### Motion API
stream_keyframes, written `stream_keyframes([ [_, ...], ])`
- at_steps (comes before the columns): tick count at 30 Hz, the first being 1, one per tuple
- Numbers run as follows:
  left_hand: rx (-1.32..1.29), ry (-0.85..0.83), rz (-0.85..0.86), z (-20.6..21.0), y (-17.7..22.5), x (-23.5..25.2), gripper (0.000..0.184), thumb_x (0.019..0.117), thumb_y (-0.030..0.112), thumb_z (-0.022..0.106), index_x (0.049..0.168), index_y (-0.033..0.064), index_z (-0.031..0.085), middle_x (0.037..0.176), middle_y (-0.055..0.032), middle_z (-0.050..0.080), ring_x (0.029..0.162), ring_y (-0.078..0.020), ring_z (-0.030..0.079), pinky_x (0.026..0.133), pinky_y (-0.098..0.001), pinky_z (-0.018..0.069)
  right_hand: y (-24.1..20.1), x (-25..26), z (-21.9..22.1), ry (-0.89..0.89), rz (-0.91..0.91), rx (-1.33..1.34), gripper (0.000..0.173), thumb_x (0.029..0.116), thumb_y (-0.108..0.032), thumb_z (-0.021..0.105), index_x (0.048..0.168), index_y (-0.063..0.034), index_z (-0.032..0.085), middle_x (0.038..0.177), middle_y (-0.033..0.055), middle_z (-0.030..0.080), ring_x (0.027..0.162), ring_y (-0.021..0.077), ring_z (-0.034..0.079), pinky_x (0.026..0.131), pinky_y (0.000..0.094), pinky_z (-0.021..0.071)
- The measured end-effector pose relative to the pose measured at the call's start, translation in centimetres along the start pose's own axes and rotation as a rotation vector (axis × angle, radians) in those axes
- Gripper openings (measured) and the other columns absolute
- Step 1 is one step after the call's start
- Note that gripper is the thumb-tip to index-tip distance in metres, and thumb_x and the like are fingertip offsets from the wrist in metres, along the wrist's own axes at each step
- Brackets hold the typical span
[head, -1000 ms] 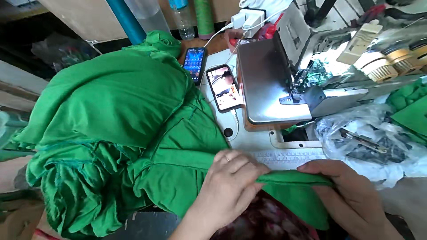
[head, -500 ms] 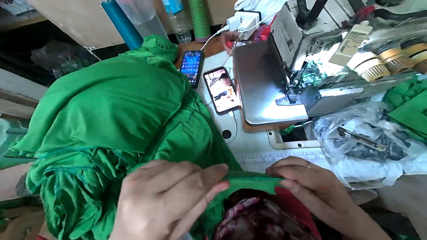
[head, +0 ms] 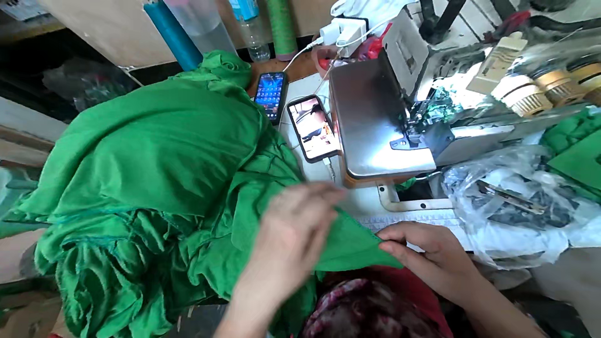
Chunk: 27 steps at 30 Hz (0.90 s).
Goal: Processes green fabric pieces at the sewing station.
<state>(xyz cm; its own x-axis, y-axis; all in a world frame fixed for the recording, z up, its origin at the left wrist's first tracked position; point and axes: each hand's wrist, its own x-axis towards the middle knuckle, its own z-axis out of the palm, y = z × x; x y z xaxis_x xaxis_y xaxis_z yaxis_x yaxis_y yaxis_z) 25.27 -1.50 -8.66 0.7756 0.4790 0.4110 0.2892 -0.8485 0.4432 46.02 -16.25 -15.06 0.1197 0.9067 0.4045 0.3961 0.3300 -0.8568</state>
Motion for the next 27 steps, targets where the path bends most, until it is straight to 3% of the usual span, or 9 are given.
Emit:
stream_keyframes([
  [2,-0.266,-0.153,0.038,2.5,1.7,-0.2,0.031,0.105,0.019,0.054,0.128,0.0043,0.068,0.116,-0.0107,0.071,0.099,-0.0162,0.069,0.088,-0.0295,0.0567,-0.1,0.2,-0.1,0.003,0.001,0.064,0.023,0.1023,-0.028,0.062,0.098,-0.0069,0.07,0.082,-0.0059,0.07,0.075,-0.0103,0.062,0.071,0.0066,0.0512],
  [5,-0.397,-0.174,0.063,3.6,1.7,-0.2,0.018,0.1032,0.015,0.057,0.106,0.0034,0.071,0.097,-0.0089,0.068,0.09,-0.0124,0.065,0.083,-0.0212,0.0528,-0.1,0.4,-0.3,0.016,0.016,0.092,0.023,0.0984,-0.031,0.068,0.092,-0.0097,0.067,0.072,-0.0095,0.063,0.066,-0.0123,0.055,0.062,0.0044,0.0463],
  [7,-0.401,-0.12,0.069,3.0,1.3,-0.1,0.019,0.1037,0.016,0.057,0.101,0.0038,0.072,0.096,-0.0079,0.067,0.093,-0.0098,0.064,0.085,-0.0186,0.0511,0.2,0.3,-0.3,0.007,0.028,0.078,0.021,0.0961,-0.033,0.071,0.095,-0.0128,0.067,0.077,-0.0106,0.064,0.072,-0.012,0.057,0.066,0.0049,0.0475],
  [11,-0.417,-0.036,0.077,2.7,1.1,-0.2,0.02,0.1038,0.017,0.058,0.1,0.0024,0.072,0.095,-0.0082,0.066,0.091,-0.0081,0.062,0.083,-0.0172,0.051,1.0,-0.3,-0.1,-0.003,0.01,0.057,0.016,0.0988,-0.028,0.067,0.099,-0.0128,0.073,0.101,-0.0062,0.072,0.096,-0.0047,0.065,0.084,0.0109,0.0534],
  [14,-0.413,-0.027,0.08,3.3,0.8,-0.6,0.023,0.1007,0.025,0.065,0.095,0.0035,0.07,0.087,-0.0067,0.064,0.081,-0.0075,0.059,0.074,-0.0163,0.0488,1.2,-0.7,-0.3,0.001,0.041,0.099,0.018,0.0995,-0.03,0.066,0.096,-0.0137,0.073,0.093,-0.0084,0.072,0.085,-0.0074,0.064,0.076,0.0095,0.0538],
  [17,-0.457,-0.036,0.085,3.6,0.5,-0.9,0.021,0.0986,0.026,0.069,0.094,0.0056,0.073,0.082,-0.0046,0.065,0.08,-0.0071,0.059,0.075,-0.0174,0.0478,1.0,-0.7,-0.6,-0.03,0.047,0.143,0.021,0.0985,-0.034,0.067,0.093,-0.0138,0.072,0.085,-0.0091,0.07,0.078,-0.0086,0.062,0.071,0.0077,0.0519],
  [21,-0.393,0.099,0.061,3.5,0.9,-0.9,0.019,0.1006,0.029,0.066,0.106,0.0129,0.074,0.103,-0.0042,0.064,0.098,-0.0066,0.06,0.086,-0.0191,0.0492,0.7,-0.4,-0.2,-0.035,0.052,0.221,0.02,0.0968,-0.034,0.07,0.093,-0.0143,0.069,0.086,-0.0093,0.067,0.082,-0.0071,0.062,0.074,0.009,0.0517],
  [24,-0.404,0.208,0.019,3.9,2.4,-1.4,0.035,0.0921,0.043,0.075,0.088,0.0117,0.06,0.091,-0.0012,0.059,0.086,-0.0032,0.058,0.073,-0.0139,0.0478,0.5,-0.1,0.2,0.006,0.083,0.32,0.017,0.0973,-0.034,0.069,0.098,-0.0174,0.069,0.089,-0.0114,0.067,0.082,-0.0065,0.063,0.074,0.011,0.0529],
  [27,-0.433,0.116,-0.089,5.6,3.9,-2.7,0.036,0.0877,0.043,0.079,0.085,0.0096,0.065,0.086,-0.0026,0.063,0.079,-0.0054,0.061,0.066,-0.0168,0.05,0.3,0.3,0.5,0.016,0.055,0.362,0.017,0.096,-0.033,0.072,0.094,-0.0167,0.067,0.089,-0.0102,0.066,0.084,-0.0056,0.063,0.075,0.0113,0.0532],
])
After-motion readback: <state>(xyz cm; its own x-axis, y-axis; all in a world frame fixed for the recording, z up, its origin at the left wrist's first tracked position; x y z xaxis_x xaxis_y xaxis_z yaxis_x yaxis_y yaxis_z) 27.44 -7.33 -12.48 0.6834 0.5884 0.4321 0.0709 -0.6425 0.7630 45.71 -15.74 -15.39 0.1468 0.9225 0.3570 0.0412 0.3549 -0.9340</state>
